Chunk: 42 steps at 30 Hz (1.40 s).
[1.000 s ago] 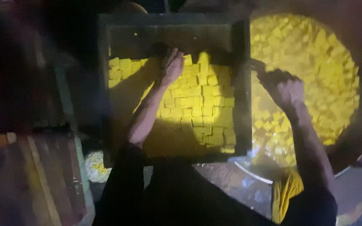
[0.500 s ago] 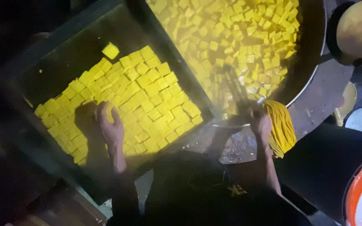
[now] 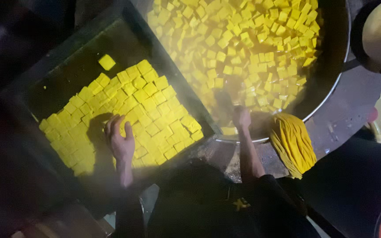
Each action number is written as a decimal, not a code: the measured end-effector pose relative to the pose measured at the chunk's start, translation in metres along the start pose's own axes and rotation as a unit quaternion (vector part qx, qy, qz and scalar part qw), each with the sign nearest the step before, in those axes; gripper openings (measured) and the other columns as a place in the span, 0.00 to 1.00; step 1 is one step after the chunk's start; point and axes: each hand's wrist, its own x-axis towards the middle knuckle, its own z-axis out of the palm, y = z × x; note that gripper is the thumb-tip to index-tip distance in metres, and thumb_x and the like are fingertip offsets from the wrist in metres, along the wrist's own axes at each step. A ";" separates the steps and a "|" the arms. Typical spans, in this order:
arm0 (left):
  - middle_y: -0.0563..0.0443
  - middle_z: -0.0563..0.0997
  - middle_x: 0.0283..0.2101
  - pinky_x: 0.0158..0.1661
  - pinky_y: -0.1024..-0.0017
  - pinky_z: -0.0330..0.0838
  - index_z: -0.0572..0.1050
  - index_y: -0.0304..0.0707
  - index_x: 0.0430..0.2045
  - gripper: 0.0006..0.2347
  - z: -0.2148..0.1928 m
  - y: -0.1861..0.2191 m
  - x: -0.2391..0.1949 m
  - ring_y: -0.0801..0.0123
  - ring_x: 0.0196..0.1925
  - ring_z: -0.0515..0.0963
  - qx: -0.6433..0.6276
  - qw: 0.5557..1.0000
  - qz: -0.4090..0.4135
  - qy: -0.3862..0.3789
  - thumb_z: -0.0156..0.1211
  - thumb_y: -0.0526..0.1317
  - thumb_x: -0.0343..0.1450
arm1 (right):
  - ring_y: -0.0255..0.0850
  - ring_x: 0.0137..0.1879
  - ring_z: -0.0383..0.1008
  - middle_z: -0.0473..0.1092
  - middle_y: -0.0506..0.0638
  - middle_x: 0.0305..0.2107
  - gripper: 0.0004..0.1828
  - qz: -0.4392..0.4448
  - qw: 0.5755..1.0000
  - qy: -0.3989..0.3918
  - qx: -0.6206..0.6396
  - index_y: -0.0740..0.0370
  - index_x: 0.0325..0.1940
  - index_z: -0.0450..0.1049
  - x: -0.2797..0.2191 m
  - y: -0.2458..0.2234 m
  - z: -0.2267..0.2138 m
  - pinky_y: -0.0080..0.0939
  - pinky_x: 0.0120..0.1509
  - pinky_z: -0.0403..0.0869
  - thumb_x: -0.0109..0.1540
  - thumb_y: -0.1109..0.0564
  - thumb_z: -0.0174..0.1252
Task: The person uses a slotted spoon to scoop yellow cubed food from a large steaming pot and places it into a rectangular tray. The person repeatedly scoops and arranges the cubes in the tray.
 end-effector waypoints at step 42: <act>0.37 0.79 0.57 0.63 0.55 0.66 0.75 0.37 0.54 0.14 -0.010 -0.065 -0.059 0.45 0.63 0.75 -0.106 0.973 -0.207 -0.001 0.56 0.43 0.77 | 0.48 0.37 0.78 0.77 0.56 0.33 0.20 -0.353 0.921 -0.081 0.144 0.63 0.45 0.80 0.142 -0.214 -0.158 0.45 0.41 0.74 0.69 0.42 0.65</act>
